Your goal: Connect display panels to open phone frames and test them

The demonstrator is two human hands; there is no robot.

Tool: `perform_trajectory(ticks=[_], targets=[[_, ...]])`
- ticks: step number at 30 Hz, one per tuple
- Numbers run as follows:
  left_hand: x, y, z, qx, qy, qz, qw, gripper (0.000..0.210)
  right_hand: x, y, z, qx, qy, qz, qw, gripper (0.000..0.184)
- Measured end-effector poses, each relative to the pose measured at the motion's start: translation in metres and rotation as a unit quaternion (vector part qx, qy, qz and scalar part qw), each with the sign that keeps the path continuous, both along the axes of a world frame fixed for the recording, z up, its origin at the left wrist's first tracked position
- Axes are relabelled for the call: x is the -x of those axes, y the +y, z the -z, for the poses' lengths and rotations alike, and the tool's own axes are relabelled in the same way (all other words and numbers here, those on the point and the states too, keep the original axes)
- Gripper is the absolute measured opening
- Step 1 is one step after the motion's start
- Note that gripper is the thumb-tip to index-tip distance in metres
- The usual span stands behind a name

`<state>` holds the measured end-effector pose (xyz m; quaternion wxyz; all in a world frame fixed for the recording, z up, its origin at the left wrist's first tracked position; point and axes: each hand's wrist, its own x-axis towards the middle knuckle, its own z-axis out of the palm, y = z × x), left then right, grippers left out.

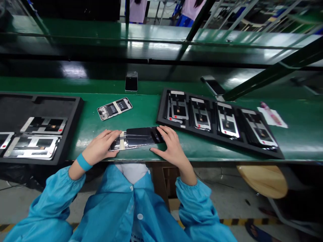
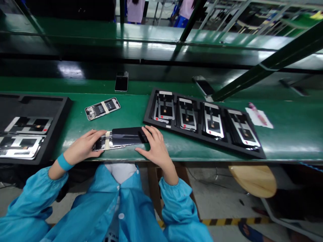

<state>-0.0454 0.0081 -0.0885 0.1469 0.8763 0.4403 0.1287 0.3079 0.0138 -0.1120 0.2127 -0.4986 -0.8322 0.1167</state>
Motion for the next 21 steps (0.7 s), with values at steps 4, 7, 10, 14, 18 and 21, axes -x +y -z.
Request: perform_trajectory(ticks=[4, 7, 10, 14, 18, 21], targets=[[0.005, 0.000, 0.004, -0.015, -0.011, 0.023, 1.000, 0.072, 0.001, 0.000, -0.002, 0.005, 0.006, 0.005, 1.000, 0.087], [0.007, 0.000, 0.006, -0.027, -0.007, 0.023, 0.999, 0.068, 0.001, 0.000, -0.002, 0.006, 0.012, 0.009, 1.000, 0.088], [0.007, -0.001, 0.008, -0.031, -0.008, 0.021, 0.999, 0.066, 0.000, 0.000, -0.001, 0.005, 0.018, 0.013, 1.000, 0.090], [0.007, -0.001, 0.008, -0.021, -0.015, 0.020, 0.999, 0.068, 0.000, 0.000, 0.001, 0.012, 0.015, 0.020, 1.000, 0.093], [0.015, -0.007, 0.009, -0.018, -0.037, 0.005, 0.999, 0.073, -0.001, 0.000, 0.002, 0.002, 0.015, 0.015, 1.000, 0.093], [0.029, -0.017, 0.010, -0.028, -0.049, -0.019, 0.998, 0.067, -0.001, 0.000, 0.003, -0.002, 0.014, 0.011, 1.000, 0.091]])
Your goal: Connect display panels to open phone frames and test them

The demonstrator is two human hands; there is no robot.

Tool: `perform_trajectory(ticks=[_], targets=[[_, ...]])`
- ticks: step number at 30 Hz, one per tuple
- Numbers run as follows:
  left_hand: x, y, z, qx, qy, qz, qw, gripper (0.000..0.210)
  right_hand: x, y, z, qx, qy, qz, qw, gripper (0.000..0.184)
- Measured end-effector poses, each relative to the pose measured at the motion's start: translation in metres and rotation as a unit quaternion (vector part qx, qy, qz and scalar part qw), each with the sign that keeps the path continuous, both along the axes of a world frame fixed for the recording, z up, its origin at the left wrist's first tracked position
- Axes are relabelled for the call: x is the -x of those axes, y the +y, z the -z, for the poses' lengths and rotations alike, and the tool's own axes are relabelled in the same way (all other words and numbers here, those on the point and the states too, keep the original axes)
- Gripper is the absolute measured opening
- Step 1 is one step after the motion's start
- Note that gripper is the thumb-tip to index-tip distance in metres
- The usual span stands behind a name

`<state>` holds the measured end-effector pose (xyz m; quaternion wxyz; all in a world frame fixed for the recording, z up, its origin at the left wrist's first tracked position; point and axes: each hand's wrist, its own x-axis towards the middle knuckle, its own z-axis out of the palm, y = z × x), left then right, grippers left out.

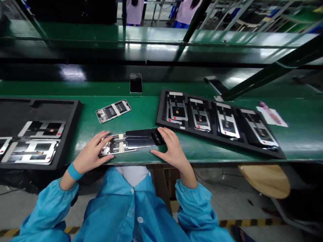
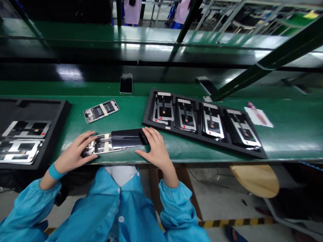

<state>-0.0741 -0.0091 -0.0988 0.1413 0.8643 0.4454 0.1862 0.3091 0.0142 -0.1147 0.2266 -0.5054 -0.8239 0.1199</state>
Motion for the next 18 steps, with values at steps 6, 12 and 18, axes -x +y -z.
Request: perform_trajectory(ticks=[6, 12, 18], targets=[[0.021, -0.018, 0.003, -0.018, 0.024, -0.004, 1.000, 0.052, 0.000, 0.001, 0.002, -0.010, 0.005, -0.001, 1.000, 0.086], [0.016, -0.015, 0.001, -0.041, 0.089, -0.006, 0.995, 0.048, 0.000, 0.001, 0.002, -0.009, 0.004, 0.006, 1.000, 0.086], [0.011, -0.012, -0.003, -0.051, 0.129, -0.023, 0.990, 0.042, 0.000, 0.001, 0.003, -0.007, 0.001, 0.005, 1.000, 0.085]])
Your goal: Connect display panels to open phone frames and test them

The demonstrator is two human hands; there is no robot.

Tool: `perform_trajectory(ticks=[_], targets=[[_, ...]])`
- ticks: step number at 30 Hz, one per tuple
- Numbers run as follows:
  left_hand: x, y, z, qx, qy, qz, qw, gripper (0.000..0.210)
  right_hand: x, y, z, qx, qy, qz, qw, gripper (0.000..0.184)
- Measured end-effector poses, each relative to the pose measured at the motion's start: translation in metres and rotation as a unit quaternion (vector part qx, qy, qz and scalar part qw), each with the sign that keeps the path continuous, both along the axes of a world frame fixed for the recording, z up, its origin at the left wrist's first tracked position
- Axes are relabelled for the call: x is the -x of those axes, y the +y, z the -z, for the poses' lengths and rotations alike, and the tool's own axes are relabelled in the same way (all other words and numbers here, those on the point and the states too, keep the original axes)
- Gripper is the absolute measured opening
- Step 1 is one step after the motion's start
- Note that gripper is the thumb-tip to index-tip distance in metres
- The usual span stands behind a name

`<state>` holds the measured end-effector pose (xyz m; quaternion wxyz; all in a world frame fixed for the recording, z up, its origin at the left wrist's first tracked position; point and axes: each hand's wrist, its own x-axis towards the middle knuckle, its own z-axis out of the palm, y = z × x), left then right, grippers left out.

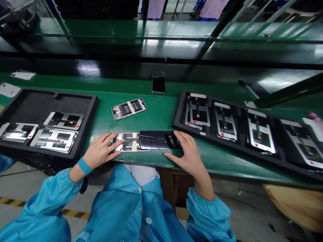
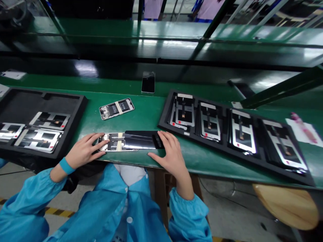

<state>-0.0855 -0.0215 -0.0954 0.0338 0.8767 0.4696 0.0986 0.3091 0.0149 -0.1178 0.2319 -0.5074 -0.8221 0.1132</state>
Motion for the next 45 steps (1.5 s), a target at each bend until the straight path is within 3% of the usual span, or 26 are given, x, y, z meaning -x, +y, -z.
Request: perform_trajectory(ticks=[10, 19, 27, 33, 37, 45], targets=[[0.005, 0.000, 0.012, -0.031, -0.034, 0.004, 0.999, 0.047, 0.000, 0.001, 0.000, -0.014, 0.003, -0.006, 1.000, 0.081], [0.002, 0.004, 0.002, -0.016, 0.008, 0.007, 1.000, 0.044, -0.001, 0.002, 0.001, -0.007, -0.005, -0.013, 1.000, 0.080], [0.008, 0.005, 0.014, -0.054, -0.025, 0.041, 0.997, 0.045, 0.003, 0.014, -0.008, 0.028, -0.031, -0.108, 0.993, 0.068], [0.008, 0.006, 0.015, -0.022, -0.049, 0.025, 0.998, 0.061, 0.015, 0.039, -0.014, 0.066, -0.006, -0.156, 0.985, 0.070], [0.008, 0.006, 0.016, -0.032, -0.061, 0.033, 0.997, 0.051, 0.023, 0.046, -0.017, 0.095, 0.017, -0.182, 0.979, 0.068], [0.007, 0.006, 0.017, -0.036, -0.070, 0.028, 0.997, 0.047, 0.031, 0.040, -0.033, 0.125, 0.105, -0.159, 0.974, 0.075]])
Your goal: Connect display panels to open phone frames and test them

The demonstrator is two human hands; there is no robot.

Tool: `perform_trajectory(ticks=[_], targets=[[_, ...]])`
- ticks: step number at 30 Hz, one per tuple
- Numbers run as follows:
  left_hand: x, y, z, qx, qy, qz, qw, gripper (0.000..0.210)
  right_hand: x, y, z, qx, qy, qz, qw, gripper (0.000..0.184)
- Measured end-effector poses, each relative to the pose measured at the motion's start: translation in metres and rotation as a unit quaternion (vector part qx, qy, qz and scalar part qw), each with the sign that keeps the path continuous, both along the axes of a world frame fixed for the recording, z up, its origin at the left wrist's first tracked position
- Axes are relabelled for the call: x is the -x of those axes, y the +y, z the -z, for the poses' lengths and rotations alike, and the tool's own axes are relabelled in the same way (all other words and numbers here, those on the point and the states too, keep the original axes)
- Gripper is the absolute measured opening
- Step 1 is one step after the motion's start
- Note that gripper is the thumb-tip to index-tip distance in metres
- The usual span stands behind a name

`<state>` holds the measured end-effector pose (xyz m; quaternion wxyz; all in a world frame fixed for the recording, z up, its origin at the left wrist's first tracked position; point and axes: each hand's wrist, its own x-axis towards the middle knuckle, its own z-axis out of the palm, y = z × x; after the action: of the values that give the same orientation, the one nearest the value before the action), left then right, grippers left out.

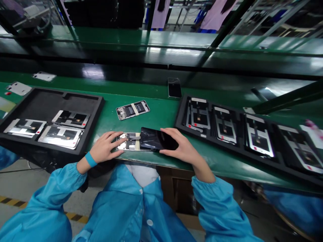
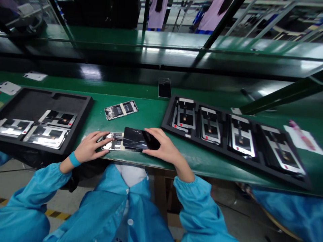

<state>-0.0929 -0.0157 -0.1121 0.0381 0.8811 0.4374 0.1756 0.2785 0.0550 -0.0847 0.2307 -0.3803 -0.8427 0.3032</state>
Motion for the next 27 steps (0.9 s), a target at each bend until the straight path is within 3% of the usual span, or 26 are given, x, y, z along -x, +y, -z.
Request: perform_trajectory(ticks=[14, 27], targets=[[-0.001, 0.000, 0.000, -0.017, -0.017, 0.000, 1.000, 0.047, 0.033, 0.023, -0.037, -0.030, 0.027, -0.038, 0.998, 0.075], [-0.003, -0.002, 0.001, -0.012, -0.051, -0.011, 0.999, 0.045, 0.010, 0.018, -0.004, 0.002, -0.021, -0.010, 1.000, 0.068]])
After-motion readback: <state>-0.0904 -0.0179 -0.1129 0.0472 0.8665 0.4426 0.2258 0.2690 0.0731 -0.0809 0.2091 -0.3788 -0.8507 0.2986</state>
